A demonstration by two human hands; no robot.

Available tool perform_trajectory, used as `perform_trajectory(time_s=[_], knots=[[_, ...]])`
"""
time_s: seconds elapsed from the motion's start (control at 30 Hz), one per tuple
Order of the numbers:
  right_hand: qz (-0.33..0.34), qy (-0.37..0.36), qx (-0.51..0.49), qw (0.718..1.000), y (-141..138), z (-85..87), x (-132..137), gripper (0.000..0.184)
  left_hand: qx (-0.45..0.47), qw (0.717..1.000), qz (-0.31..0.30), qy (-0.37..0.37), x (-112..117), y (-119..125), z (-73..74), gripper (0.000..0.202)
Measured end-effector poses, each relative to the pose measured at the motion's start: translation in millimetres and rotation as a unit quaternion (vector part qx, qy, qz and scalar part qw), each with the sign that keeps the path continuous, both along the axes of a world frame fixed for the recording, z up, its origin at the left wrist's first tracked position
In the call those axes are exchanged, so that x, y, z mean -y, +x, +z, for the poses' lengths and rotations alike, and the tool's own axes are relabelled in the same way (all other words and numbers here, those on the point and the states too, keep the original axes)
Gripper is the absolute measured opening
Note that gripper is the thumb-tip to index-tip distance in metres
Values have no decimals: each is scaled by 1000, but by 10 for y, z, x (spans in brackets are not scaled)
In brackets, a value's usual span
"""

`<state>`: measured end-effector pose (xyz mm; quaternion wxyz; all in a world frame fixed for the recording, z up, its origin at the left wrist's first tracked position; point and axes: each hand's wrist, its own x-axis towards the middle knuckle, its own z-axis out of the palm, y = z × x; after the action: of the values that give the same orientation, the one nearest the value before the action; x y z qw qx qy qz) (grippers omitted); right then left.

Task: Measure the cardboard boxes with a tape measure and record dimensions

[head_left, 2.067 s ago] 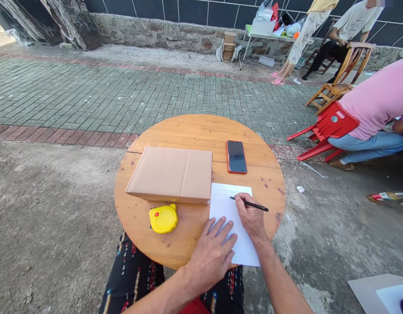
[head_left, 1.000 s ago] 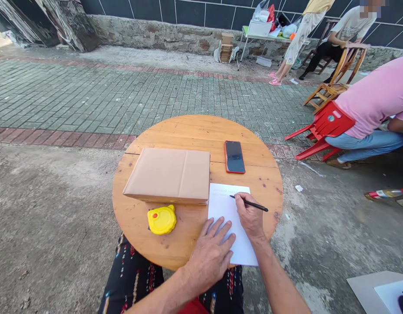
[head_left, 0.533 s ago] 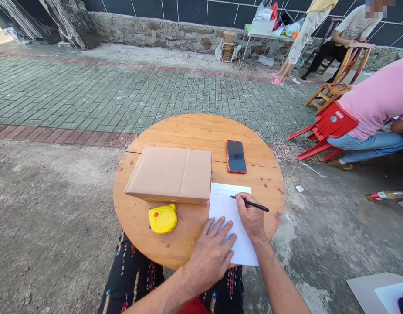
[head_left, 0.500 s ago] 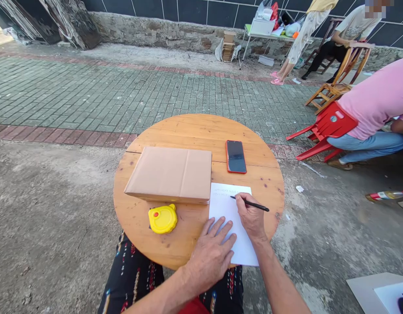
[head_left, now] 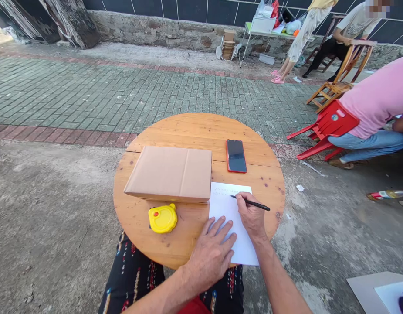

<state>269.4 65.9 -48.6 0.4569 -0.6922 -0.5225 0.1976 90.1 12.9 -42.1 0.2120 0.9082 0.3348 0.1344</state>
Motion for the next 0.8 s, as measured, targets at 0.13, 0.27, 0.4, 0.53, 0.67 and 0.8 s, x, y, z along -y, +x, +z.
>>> perform_trajectory(time_s=[0.13,0.27,0.4,0.53,0.67,0.8], knots=[[-19,6,-15,1000,13,-37,19,23,1,1000,2,5,-3,-3,-5,37],[-34,9,-25,999,14,-50,7,24,2,1000,3,11,6,-5,-9,37],[-39,6,-25,999,5,-32,-13,24,3,1000,3,14,6,-5,-8,38],[-32,2,-20,999,6,-18,-13,24,1,1000,3,13,-2,-3,-8,37],[-31,3,-15,999,5,-8,-10,25,0,1000,2,10,-2,0,-13,37],[-26,2,-13,1000,6,-3,-13,25,3,1000,4,11,1,0,-14,37]])
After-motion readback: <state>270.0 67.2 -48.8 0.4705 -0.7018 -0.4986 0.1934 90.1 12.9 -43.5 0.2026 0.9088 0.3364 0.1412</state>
